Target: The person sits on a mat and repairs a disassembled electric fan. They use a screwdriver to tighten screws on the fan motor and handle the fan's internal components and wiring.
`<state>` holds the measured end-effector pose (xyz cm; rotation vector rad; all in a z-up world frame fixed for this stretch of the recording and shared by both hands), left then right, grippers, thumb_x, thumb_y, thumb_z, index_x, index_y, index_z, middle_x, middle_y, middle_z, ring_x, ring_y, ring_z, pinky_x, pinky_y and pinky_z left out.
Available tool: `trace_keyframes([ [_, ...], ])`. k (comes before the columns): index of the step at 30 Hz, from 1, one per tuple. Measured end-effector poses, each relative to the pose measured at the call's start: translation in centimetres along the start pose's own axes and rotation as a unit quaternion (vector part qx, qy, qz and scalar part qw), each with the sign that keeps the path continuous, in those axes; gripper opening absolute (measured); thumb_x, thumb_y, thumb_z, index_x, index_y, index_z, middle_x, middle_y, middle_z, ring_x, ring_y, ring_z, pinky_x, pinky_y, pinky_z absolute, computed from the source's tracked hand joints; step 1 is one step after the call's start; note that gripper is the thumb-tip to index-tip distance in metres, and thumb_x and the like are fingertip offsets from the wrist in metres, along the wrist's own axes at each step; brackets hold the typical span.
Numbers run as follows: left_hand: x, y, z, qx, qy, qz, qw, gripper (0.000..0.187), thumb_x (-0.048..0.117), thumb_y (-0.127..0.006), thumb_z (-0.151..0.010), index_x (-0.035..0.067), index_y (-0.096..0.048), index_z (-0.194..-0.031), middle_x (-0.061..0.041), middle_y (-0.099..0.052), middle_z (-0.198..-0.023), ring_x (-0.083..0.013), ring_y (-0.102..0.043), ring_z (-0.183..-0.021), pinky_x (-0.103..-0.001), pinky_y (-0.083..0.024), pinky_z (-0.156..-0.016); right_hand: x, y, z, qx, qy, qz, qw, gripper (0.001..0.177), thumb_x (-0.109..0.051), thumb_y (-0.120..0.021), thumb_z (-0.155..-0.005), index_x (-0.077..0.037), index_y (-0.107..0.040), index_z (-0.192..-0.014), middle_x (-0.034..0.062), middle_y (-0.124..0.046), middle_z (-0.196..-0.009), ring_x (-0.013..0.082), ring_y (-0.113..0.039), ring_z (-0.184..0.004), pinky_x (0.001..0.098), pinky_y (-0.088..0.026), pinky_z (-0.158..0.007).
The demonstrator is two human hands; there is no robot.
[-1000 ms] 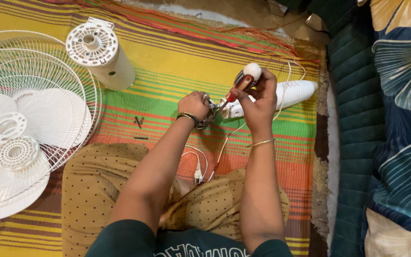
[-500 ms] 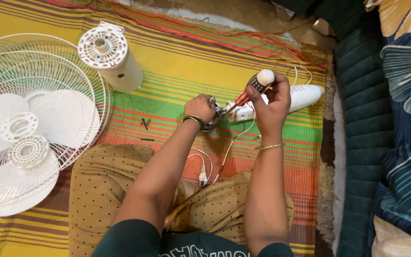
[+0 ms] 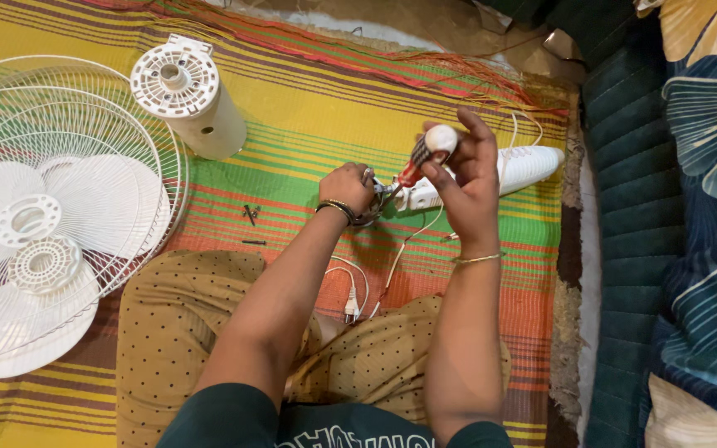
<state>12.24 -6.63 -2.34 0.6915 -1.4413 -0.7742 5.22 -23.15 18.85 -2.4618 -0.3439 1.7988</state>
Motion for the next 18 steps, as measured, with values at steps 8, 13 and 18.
trace_keyframes([
  [8, 0.2, 0.2, 0.1, -0.002, 0.002, -0.004, 1.000, 0.031, 0.038, -0.051, -0.098, 0.017, -0.074, -0.101, -0.010, -0.070, -0.104, -0.0347, -0.068, -0.097, -0.050, -0.054, -0.081, 1.0, 0.4, 0.2, 0.004, 0.075, 0.251, 0.965, 0.065, 0.002, -0.087, -0.085, -0.004, -0.053, -0.140, 0.0162, -0.054, -0.131, 0.0242, -0.058, -0.121, 0.0373, -0.054, -0.104],
  [13, 0.3, 0.4, 0.1, -0.004, 0.008, 0.004, 1.000, 0.030, 0.038, -0.052, -0.099, 0.018, -0.074, -0.100, -0.010, -0.070, -0.104, -0.0349, -0.067, -0.097, -0.050, -0.053, -0.080, 1.1, 0.2, -0.1, 0.007, 0.018, 0.022, 1.000, 0.075, -0.005, -0.080, -0.095, -0.010, -0.039, -0.158, 0.0127, -0.059, -0.144, 0.0211, -0.061, -0.132, 0.0329, -0.054, -0.114],
  [18, 0.3, 0.4, 0.2, -0.004, 0.009, 0.005, 1.000, 0.029, 0.037, -0.053, -0.097, 0.018, -0.075, -0.100, -0.010, -0.070, -0.105, -0.0345, -0.068, -0.097, -0.050, -0.054, -0.081, -1.1, -0.3, -0.1, 0.014, 0.079, 0.169, 0.982, 0.064, -0.004, -0.073, -0.092, -0.008, -0.043, -0.149, 0.0046, -0.042, -0.147, 0.0175, -0.054, -0.130, 0.0332, -0.054, -0.108],
])
Point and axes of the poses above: each hand's wrist, its own z-axis away from the middle knuckle, its own y-axis out of the back of the hand, x = y × z, the point moved 5 cm from there along -z, towards the middle knuckle
